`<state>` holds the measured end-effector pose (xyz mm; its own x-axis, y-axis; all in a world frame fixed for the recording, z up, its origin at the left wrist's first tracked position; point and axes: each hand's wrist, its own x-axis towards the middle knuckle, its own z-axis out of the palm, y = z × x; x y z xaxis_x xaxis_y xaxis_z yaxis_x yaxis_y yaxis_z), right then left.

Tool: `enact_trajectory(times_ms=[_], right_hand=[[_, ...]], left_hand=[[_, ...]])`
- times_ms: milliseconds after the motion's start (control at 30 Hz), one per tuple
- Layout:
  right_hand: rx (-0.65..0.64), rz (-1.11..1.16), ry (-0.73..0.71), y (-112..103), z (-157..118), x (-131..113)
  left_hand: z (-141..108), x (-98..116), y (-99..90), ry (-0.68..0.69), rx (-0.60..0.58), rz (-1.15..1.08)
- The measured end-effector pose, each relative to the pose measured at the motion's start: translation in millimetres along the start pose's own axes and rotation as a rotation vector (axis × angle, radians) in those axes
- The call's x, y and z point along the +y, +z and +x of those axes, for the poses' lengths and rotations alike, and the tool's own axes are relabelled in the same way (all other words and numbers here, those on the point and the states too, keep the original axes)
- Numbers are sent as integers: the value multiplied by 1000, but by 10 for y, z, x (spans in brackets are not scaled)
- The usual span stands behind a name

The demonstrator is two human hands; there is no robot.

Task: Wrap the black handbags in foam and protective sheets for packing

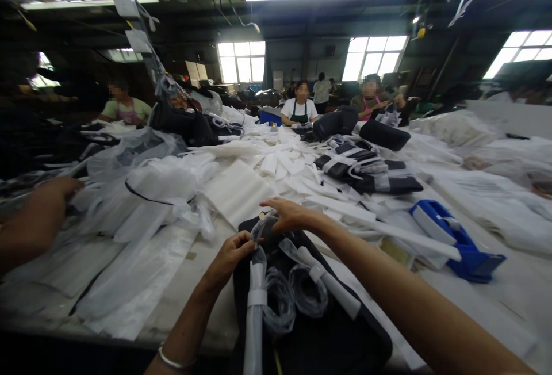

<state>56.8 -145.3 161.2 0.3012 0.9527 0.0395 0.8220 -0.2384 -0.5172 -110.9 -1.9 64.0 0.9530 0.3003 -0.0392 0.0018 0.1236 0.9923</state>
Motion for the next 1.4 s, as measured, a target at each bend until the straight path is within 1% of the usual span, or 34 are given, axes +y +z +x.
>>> enact_trajectory(times_ms=[100, 167, 233, 267, 300, 367, 433, 500, 567, 633, 700, 767, 833, 900, 967, 1067, 1133, 1167, 1233, 1267, 1333, 1400], right_hand=[[-109, 99, 67, 47, 111, 28], [-172, 178, 122, 41, 160, 31], [-209, 209, 136, 15, 180, 22], [-199, 176, 124, 4, 180, 13], [-160, 116, 106, -2, 175, 2], [-41, -34, 83, 11, 148, -23], [71, -129, 97, 56, 107, -46], [133, -134, 136, 117, 60, -60], [173, -121, 163, 173, 18, -64], [197, -93, 171, 212, -12, -62], [210, -53, 171, 232, -30, -53], [215, 6, 169, 236, -41, -35], [205, 76, 169, 226, -56, 3], [164, 205, 165, 201, -80, 64], [80, 440, 148, 164, -112, 139], [-71, 782, 114, 106, -156, 239], [-133, 870, 117, 88, -171, 276], [-133, 883, 124, 89, -174, 282], [-69, 828, 130, 114, -177, 268], [-12, 750, 130, 136, -181, 250], [121, 512, 136, 188, -194, 202], [226, 301, 141, 244, -214, 155]], left_hand=[[-10, 80, -119, -3, -58, 23], [-4, 144, -216, -12, -93, 50], [18, 196, -301, -13, -123, 95], [33, 211, -332, -15, -136, 116], [51, 217, -354, -20, -147, 133], [84, 202, -375, -35, -163, 146], [106, 175, -375, -57, -173, 130], [114, 170, -366, -72, -182, 121], [115, 218, -347, -41, -166, 129], [131, 322, -301, 31, -112, 140], [177, 453, -212, 96, -47, 180], [251, 569, -90, 137, -39, 303], [331, 643, 27, 163, -72, 443], [390, 668, 102, 154, -106, 471], [413, 658, 122, 96, -124, 354], [393, 620, 93, 2, -187, 134], [371, 593, 78, -29, -222, 60], [367, 578, 78, -36, -219, 40], [377, 542, 86, -43, -178, 21], [392, 520, 92, -44, -151, 20], [430, 476, 103, -34, -104, 35], [457, 448, 110, -14, -75, 75]])
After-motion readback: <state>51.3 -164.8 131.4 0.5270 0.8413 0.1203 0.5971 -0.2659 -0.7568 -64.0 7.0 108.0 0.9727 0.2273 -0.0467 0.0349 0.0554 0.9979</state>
